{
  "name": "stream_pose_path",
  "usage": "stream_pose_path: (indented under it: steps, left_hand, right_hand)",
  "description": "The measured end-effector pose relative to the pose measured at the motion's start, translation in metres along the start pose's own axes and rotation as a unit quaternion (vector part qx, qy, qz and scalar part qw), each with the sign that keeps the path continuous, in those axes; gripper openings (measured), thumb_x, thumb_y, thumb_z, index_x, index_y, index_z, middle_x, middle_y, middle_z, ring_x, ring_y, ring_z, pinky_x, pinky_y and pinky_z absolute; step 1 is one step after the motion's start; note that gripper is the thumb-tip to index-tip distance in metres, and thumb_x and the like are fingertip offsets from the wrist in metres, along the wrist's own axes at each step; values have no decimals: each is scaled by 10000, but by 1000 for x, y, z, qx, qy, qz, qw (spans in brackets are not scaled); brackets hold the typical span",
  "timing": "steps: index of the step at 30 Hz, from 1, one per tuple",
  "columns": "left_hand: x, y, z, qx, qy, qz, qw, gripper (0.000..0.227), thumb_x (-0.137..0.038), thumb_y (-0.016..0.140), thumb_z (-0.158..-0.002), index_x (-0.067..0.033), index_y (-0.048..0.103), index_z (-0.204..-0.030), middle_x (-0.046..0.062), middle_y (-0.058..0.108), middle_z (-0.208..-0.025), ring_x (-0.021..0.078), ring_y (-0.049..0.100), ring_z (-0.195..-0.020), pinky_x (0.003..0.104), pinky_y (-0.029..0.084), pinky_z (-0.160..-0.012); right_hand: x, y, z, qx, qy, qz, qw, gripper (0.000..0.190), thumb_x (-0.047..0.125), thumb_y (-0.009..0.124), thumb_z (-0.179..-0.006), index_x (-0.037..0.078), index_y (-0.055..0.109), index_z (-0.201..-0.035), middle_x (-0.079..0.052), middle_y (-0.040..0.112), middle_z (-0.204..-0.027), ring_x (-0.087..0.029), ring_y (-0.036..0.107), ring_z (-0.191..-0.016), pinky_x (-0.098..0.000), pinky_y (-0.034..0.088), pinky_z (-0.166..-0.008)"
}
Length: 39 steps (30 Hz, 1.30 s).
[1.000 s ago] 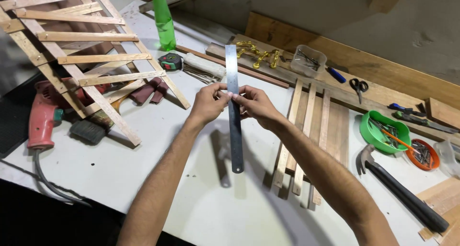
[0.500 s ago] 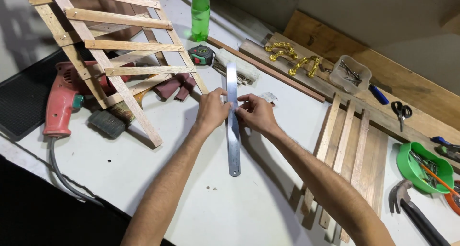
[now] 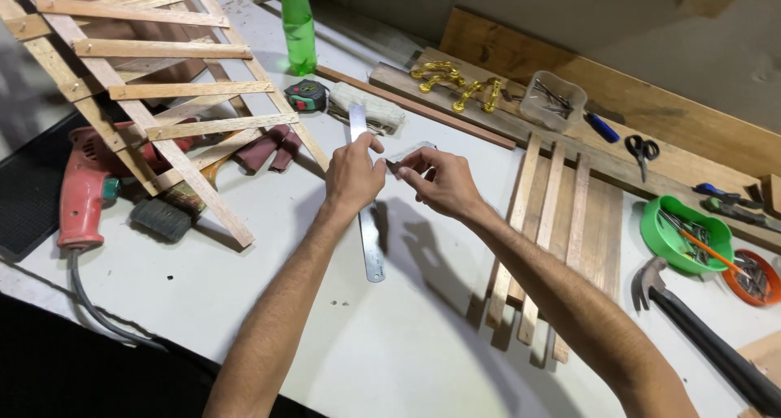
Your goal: Measure, sand, and nail wooden slats together to build a structure.
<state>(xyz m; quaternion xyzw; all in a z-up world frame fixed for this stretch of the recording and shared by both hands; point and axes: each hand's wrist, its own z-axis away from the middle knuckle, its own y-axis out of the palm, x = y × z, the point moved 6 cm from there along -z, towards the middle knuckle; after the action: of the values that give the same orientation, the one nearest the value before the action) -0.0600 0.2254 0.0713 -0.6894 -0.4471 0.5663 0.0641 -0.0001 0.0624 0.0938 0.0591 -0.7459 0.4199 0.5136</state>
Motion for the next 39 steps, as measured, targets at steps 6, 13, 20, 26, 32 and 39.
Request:
stream_pose_path:
  steps: [6, 13, 20, 26, 32, 39]
  left_hand:
    - [-66, 39, 16, 69, 23, 39, 997, 148, -133, 714, -861, -97, 682, -1001, 94, 694, -671, 295, 712, -715, 460, 544, -691]
    - [-186, 113, 43, 132, 154, 82, 976, 149, -157, 738, -877, -89, 685, -998, 35, 601, -615, 214, 648, -594, 415, 516, -577]
    - [-279, 209, 90, 238, 223, 133, 936, 149, -119, 688, -844, -82, 688, -989, 46, 651, -654, 220, 681, -627, 420, 534, -590]
    - [-313, 257, 112, 274, 242, 146, 919, 157, -141, 703, -833, -70, 682, -971, 89, 681, -686, 255, 695, -648, 436, 540, -616]
    - [-339, 277, 106, 288, 264, 153, 908, 155, -144, 719, -864, -66, 675, -991, 104, 691, -725, 264, 698, -683, 442, 541, -646]
    - [-391, 301, 89, 274, 334, 132, 892, 204, -162, 765, -879, -79, 637, -1015, 122, 701, -824, 295, 699, -777, 456, 547, -689]
  right_hand:
    - [-4, -74, 57, -82, 6, 39, 996, 243, 282, 722, -980, 44, 772, -977, -16, 713, -683, -57, 653, -561, -243, 525, -489]
    - [-42, -179, 162, -180, 43, 60, 981, 246, 294, 737, -976, 51, 771, -953, 29, 709, -688, -18, 616, -582, -219, 488, -494]
    - [-85, -239, 273, -303, 101, 42, 947, 189, 239, 749, -968, 55, 765, -1010, 84, 535, -587, -4, 440, -529, -230, 351, -463]
    - [-114, -262, 318, -331, 142, 16, 933, 186, 212, 765, -942, 59, 764, -1046, 107, 513, -561, 14, 429, -522, -213, 356, -470]
    - [-119, -300, 346, -326, 155, 55, 931, 218, 204, 786, -926, 57, 752, -1082, 106, 513, -583, 14, 435, -552, -204, 371, -497]
    - [-127, -373, 371, -261, 229, 120, 930, 222, 239, 779, -936, 99, 773, -1109, 67, 598, -675, -29, 502, -597, -242, 414, -516]
